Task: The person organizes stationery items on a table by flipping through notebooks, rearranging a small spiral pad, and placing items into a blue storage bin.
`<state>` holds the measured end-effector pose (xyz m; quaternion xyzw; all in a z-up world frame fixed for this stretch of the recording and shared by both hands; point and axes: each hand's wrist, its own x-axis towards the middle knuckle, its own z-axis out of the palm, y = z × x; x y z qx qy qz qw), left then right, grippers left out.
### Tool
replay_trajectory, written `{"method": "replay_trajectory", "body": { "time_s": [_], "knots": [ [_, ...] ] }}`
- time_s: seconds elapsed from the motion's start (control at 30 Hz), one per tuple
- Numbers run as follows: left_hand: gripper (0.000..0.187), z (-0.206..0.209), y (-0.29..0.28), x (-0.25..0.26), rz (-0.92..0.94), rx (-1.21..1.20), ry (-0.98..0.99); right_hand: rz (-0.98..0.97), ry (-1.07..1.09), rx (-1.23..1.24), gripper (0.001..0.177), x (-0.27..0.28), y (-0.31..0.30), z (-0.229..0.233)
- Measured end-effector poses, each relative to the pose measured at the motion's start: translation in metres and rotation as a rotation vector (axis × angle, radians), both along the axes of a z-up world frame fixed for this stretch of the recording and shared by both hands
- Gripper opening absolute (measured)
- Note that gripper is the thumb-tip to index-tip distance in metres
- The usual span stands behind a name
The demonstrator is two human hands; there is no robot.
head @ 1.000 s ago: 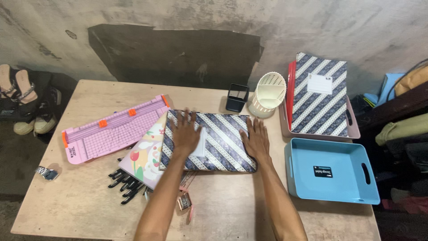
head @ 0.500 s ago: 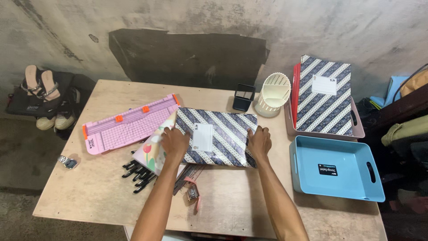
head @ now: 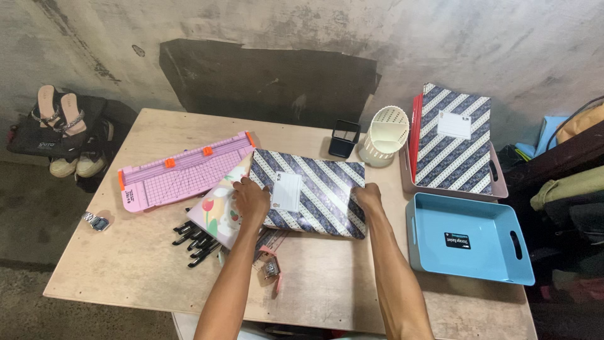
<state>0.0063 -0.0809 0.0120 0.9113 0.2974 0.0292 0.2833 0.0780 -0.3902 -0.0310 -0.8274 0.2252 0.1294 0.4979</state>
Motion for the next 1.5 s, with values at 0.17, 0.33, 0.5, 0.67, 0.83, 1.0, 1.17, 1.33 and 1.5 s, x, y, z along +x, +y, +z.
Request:
{"method": "replay_trajectory", "body": {
  "time_s": [0.17,0.33,0.5,0.67,0.83,1.0,1.17,1.33,1.5],
  "knots": [
    [0.065,-0.003,0.001,-0.001,-0.036,-0.137,-0.080,-0.027,-0.105,0.127,0.044,-0.008,-0.004,-0.015],
    [0.060,-0.004,0.009,-0.001,-0.099,-0.157,-0.182,0.131,-0.408,0.328,0.044,-0.023,-0.021,-0.025],
    [0.065,0.031,0.009,0.001,-0.089,-0.203,-0.221,0.112,-0.571,0.500,0.040,-0.041,-0.023,0.010],
    [0.063,0.075,0.004,0.007,-0.128,-0.243,-0.319,-0.119,-0.347,0.726,0.048,-0.057,-0.026,0.041],
    [0.061,0.127,0.000,0.014,-0.191,-0.343,-0.246,-0.084,-0.409,0.765,0.061,-0.065,-0.022,0.059],
    [0.061,0.160,0.014,0.023,-0.413,-0.430,-0.315,-0.086,-0.624,0.699,0.071,-0.077,-0.014,0.088],
    [0.047,0.158,0.055,0.013,-0.660,-1.233,-0.477,-0.073,-0.751,1.066,0.060,-0.086,-0.004,0.099],
    [0.045,0.063,0.029,0.006,-0.694,-1.102,-0.369,-0.135,-0.716,1.184,0.058,-0.080,0.006,0.088],
    [0.090,0.008,-0.072,-0.005,-0.240,-1.463,-0.460,-0.188,-0.745,1.195,0.064,-0.069,0.019,0.081]
  ]
}}
